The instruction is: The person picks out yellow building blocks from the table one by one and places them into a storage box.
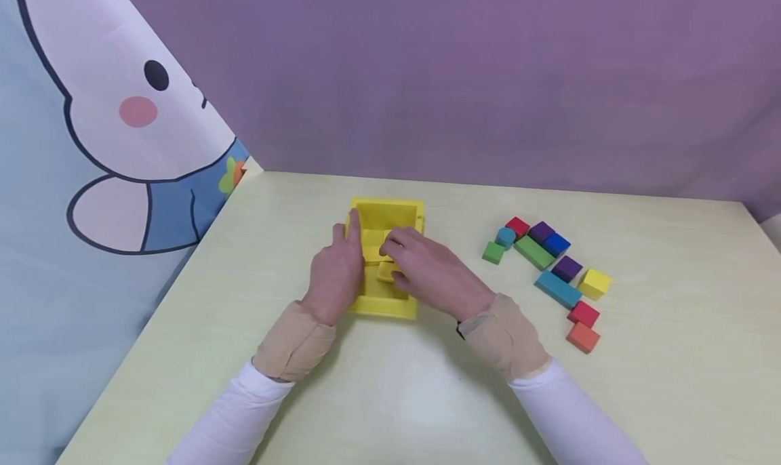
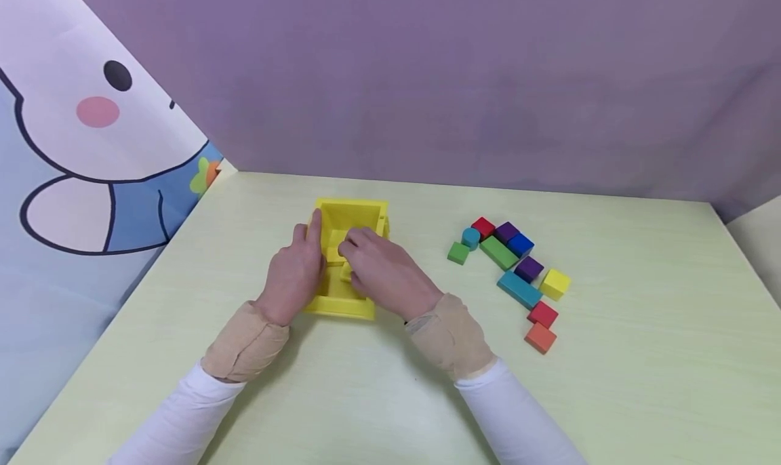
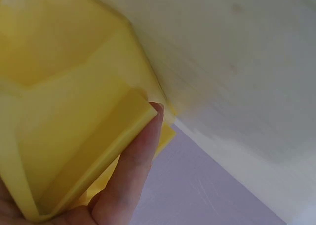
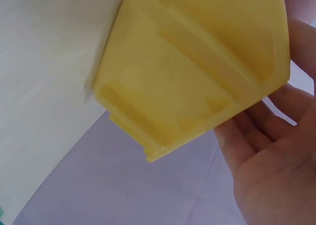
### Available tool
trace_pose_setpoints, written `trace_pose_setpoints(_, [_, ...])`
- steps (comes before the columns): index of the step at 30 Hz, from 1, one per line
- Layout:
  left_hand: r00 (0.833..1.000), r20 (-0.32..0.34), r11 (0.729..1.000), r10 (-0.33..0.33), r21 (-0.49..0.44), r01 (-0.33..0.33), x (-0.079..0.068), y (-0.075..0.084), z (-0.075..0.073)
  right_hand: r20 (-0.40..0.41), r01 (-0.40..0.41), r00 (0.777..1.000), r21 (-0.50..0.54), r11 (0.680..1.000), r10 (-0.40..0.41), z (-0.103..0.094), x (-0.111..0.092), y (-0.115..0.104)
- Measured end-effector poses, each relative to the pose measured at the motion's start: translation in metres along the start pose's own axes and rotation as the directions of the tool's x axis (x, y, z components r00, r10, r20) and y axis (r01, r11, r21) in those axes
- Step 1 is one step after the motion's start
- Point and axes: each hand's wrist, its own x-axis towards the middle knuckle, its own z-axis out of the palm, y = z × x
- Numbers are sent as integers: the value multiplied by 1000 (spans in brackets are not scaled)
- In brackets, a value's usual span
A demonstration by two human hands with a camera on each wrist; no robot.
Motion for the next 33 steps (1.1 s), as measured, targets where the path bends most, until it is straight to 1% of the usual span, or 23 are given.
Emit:
trace_pose_setpoints(3, [1000,-2,1000,5,3,-5,0,0,0,-17,18,1000,7,1000,-18,-1,-3,2])
trace_pose_setpoints(10, [1000,-3,1000,-2,-16,2,0,-2,2,-58,41,997,-28,999,-42,-2,-5,3])
trace_pose_setpoints(15, [1000,-16,1000,3,-15,-4,0,-1,2,-62,48,997,-31,998,-50,-5,-6,3])
trace_pose_setpoints(23, [1000,-8,1000,2,-12,-2,0,0,2,-75,21,997,-14,1000,-22,-8,-10,5])
trace_pose_setpoints(28, [1000,-18,1000,11,2,-11,0,0,2,-56,-3,998,-17,1000,2,-10,-13,8])
trace_pose_setpoints(33, [1000,-13,1000,1,-9,-1,0,0,1,-40,-38,998,-5,999,38,-13,-16,9])
